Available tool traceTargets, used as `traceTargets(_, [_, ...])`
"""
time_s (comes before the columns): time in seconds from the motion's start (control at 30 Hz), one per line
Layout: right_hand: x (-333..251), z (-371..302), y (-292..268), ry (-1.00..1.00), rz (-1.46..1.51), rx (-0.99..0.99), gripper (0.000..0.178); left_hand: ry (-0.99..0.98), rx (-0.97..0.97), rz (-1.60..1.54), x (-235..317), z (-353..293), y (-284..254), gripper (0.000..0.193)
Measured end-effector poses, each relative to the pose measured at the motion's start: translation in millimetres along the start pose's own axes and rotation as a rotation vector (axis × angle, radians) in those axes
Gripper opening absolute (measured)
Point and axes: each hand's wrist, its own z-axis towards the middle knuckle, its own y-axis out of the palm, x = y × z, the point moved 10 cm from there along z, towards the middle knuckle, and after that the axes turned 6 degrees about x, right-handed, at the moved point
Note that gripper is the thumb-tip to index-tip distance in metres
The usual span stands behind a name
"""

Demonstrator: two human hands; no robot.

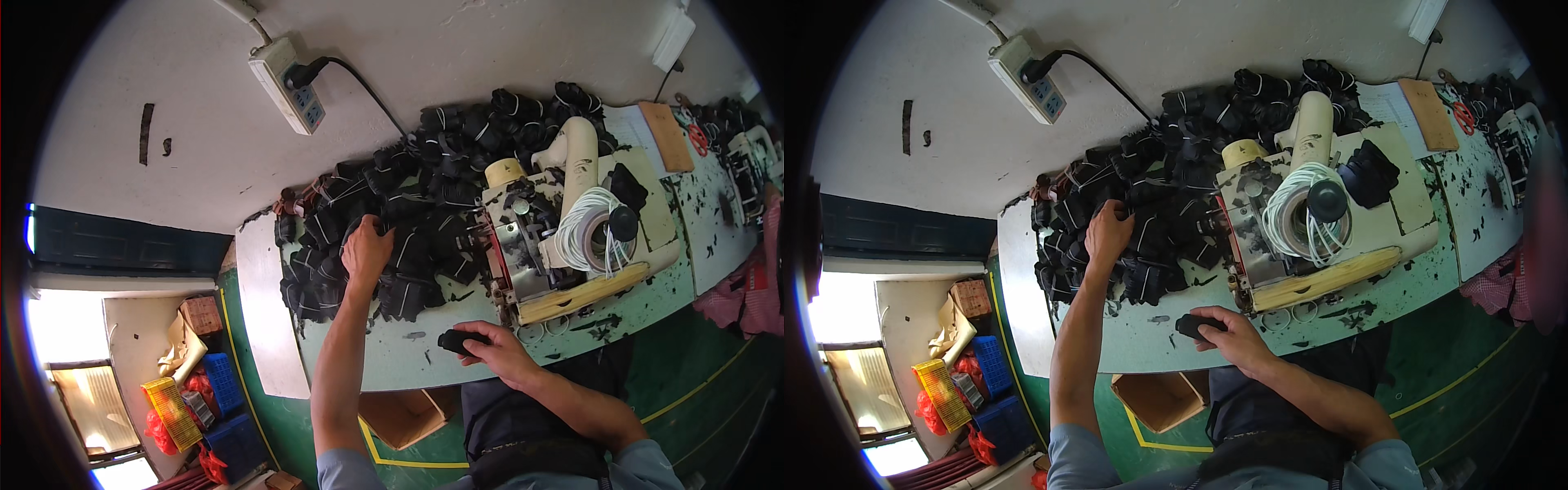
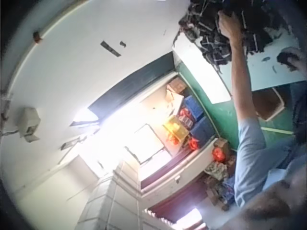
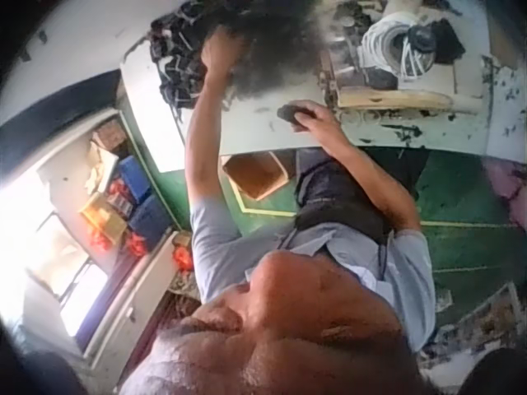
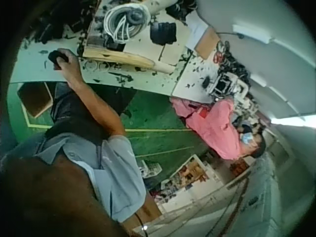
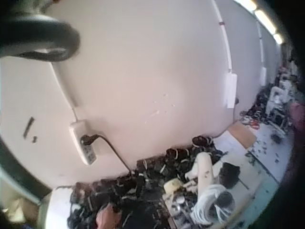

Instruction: The person processes small shoe components using an industrial sewing machine.

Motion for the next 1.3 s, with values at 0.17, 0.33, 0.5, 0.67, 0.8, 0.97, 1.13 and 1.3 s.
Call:
traceTargets(0.17, [-1.8,-1.6,1.7,-0.009,0.001,-0.006,0.032,-0.115,-0.046,0.014,-9.5,8.8,-0.7,0.037])
traceTargets(0.33, [1.8,-4.1,0.9,0.009,0.019,0.019,0.038,-0.162,0.055,-0.243,-47.1,13.3,-13.2,0.032])
traceTargets(0.5, [-7.9,-1.8,10.3,-0.005,0.249,-0.099,0.037,-0.443,-0.177,-1.036,-48.7,-35.5,-9.4,0.019])
traceTargets(0.67, [-35.2,1.1,29.3,-0.058,0.497,-0.234,0.034,-0.457,-0.52,-1.15,-7.7,-131.4,-15.5,0.014])
traceTargets(0.8, [-37.1,2.9,27.5,-0.221,0.137,-0.174,0.033,-0.329,-0.558,-0.907,-2.2,-169.2,-18.3,0.015])
traceTargets(0.97, [-86.2,-28.8,47.3,-0.792,-0.701,-0.124,0.032,-0.108,-0.638,-0.513,-0.9,-172.5,-35.2,0.021])
traceTargets(1.13, [-63.3,-12.5,47.8,-0.54,-0.668,-0.209,0.033,-0.073,-0.624,-0.494,-4.6,-145.6,-28.0,0.021])
traceTargets(1.3, [-34.7,-17.5,34.6,-0.298,-0.304,-0.221,0.037,0.148,0.187,0.007,-70.0,-67.6,-54.3,0.015])
